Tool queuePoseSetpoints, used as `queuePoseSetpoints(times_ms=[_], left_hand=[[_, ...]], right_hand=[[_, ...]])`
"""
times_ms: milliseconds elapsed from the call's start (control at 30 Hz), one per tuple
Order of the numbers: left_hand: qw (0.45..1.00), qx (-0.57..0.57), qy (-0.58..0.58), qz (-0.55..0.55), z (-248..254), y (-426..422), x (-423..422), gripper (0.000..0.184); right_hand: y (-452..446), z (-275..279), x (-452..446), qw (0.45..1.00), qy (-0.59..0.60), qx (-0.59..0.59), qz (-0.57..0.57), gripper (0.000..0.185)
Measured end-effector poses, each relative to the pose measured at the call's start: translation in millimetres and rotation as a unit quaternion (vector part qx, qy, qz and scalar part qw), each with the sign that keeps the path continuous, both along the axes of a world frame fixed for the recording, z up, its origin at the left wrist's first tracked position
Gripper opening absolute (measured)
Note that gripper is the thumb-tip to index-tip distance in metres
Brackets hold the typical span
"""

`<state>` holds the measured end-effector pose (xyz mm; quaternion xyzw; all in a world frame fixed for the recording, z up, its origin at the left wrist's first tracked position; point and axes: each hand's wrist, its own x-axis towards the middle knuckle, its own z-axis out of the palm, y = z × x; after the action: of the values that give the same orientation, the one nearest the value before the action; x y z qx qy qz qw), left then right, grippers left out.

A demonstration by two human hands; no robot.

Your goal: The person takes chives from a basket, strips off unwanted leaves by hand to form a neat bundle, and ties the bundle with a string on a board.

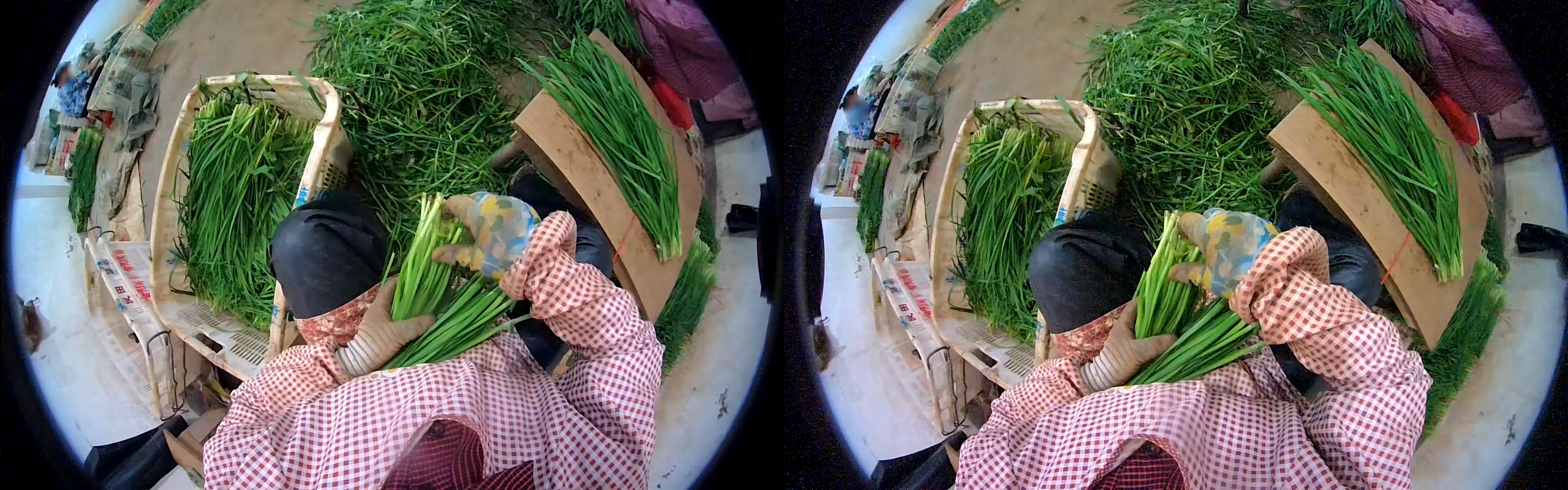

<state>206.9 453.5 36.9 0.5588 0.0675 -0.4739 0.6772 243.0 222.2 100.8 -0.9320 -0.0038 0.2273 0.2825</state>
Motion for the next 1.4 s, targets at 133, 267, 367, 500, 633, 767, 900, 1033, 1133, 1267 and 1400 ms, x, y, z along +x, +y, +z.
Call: queuePoseSetpoints(times_ms=[133, 267, 367, 500, 633, 767, 900, 1033, 1133, 1267, 1400], left_hand=[[1.000, 0.017, 0.000, -0.015, -3.5, 0.5, 0.3, 0.073], [0.999, -0.023, 0.026, -0.011, -9.4, 1.5, -0.1, 0.075], [0.998, -0.010, 0.039, -0.038, -10.5, 3.2, 5.4, 0.077], [0.997, -0.014, 0.060, -0.056, -9.2, 3.2, 9.3, 0.078], [0.995, -0.037, 0.080, -0.050, -11.9, 3.4, 9.7, 0.071], [0.993, -0.045, 0.109, -0.021, -6.7, 1.5, 6.4, 0.074], [0.998, 0.008, 0.064, 0.007, 5.7, 10.3, 4.7, 0.068], [0.998, -0.006, 0.055, 0.028, 6.0, 19.5, 3.2, 0.067], [0.994, -0.075, 0.066, 0.047, 0.7, 21.6, 2.0, 0.064], [0.992, -0.087, 0.087, 0.030, 10.2, 21.4, 4.5, 0.065], [0.989, -0.103, 0.100, 0.041, 4.6, 23.7, 1.9, 0.065]], right_hand=[[-7.9, -14.6, 6.2, 0.998, 0.021, 0.055, 0.014, 0.041], [-11.0, -33.9, 11.3, 0.994, 0.006, 0.106, 0.017, 0.029], [-24.1, -49.7, 33.8, 0.998, -0.051, -0.012, 0.016, 0.023], [-62.9, -87.4, 78.3, 0.978, -0.122, -0.027, -0.166, 0.021], [-54.4, -100.8, 80.9, 0.942, -0.038, 0.326, -0.063, 0.033], [-10.4, -101.2, 61.1, 0.966, -0.214, 0.099, 0.105, 0.039], [-45.7, -41.6, 79.4, 0.979, -0.046, 0.091, -0.176, 0.042], [-92.4, -39.7, 44.4, 0.997, -0.050, -0.063, 0.017, 0.037], [-102.7, -41.1, -32.5, 0.974, -0.168, 0.016, -0.154, 0.045], [-81.0, -1.7, -104.8, 0.961, -0.119, 0.228, -0.106, 0.040], [-29.8, -13.6, -128.5, 0.952, -0.237, 0.190, -0.046, 0.036]])
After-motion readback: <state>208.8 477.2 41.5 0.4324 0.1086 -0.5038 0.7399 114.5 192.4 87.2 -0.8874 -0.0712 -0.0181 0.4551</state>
